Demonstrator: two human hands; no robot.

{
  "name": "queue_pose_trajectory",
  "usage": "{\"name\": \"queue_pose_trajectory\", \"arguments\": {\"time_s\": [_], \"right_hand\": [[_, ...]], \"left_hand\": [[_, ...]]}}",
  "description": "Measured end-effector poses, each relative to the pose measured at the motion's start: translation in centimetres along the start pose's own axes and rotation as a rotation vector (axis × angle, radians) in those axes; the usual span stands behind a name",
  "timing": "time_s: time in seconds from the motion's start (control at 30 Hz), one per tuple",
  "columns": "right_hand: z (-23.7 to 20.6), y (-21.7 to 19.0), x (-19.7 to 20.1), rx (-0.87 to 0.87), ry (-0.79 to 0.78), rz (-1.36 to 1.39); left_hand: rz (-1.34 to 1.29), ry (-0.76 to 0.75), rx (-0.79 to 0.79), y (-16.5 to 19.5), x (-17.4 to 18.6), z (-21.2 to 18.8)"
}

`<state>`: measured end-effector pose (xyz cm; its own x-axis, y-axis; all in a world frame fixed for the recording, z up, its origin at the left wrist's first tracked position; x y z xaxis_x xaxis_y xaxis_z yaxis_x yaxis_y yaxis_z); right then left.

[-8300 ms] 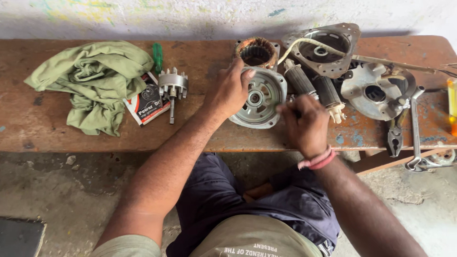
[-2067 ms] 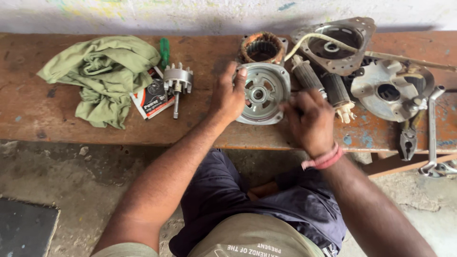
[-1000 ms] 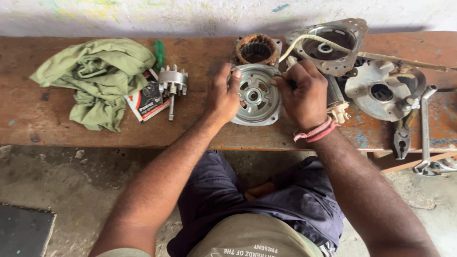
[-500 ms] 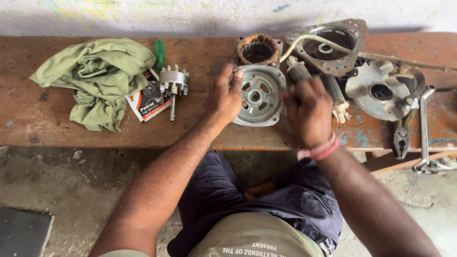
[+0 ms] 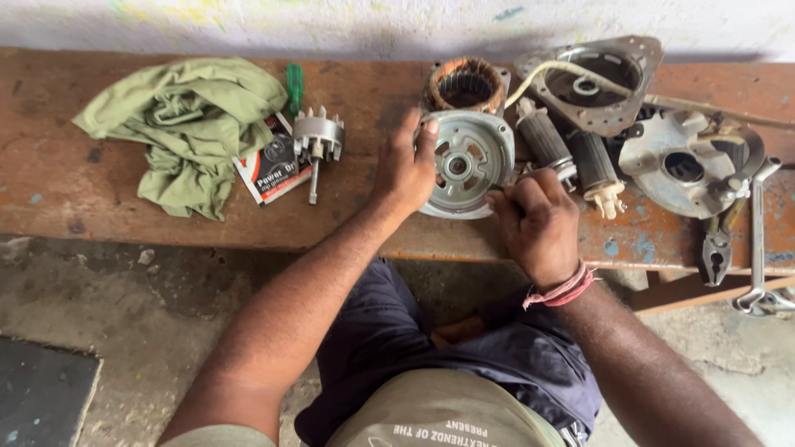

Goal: The person disassembles a small electric motor on a workbench, removes the rotor and stator, and uses a screwdriver to adjust internal components. They handle the motor housing, rotor, stator, and a green-handled screwdriver throughout the process.

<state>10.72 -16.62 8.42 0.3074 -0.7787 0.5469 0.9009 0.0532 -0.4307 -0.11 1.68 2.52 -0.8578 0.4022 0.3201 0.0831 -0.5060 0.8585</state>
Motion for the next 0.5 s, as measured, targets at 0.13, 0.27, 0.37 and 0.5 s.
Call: {"name": "queue_pose_trajectory", "arguments": {"time_s": [0.13, 0.27, 0.37, 0.5], "right_hand": [[0.9, 0.9, -0.4, 0.023, 0.031, -0.072], [2.2, 1.7, -0.2, 0.087, 0.047, -0.036], [0.8, 0.6, 0.0, 0.159, 0.023, -0.059], [0.0, 0.8, -0.3, 0.039, -0.015, -0.033]], "left_hand": [[-0.149, -0.057, 0.103, -0.4, -0.3, 0.2], [-0.184, -0.049, 0.11, 0.0, -0.3, 0.5], [-0.081, -0.038, 0.123, 0.1, -0.2, 0.2], [-0.148, -0.062, 0.136, 0.0, -0.4, 0.3]]}}
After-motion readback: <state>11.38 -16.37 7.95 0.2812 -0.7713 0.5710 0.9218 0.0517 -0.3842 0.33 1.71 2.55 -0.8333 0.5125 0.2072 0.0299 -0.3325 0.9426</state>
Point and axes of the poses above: each hand's wrist, its own z-axis towards the middle knuckle, its own x-axis out of the back of the hand, y = z × x, the point moved 5 cm from there along z, towards the middle knuckle, and after that the axes turned 2 degrees about -x, right-handed, at the moved point
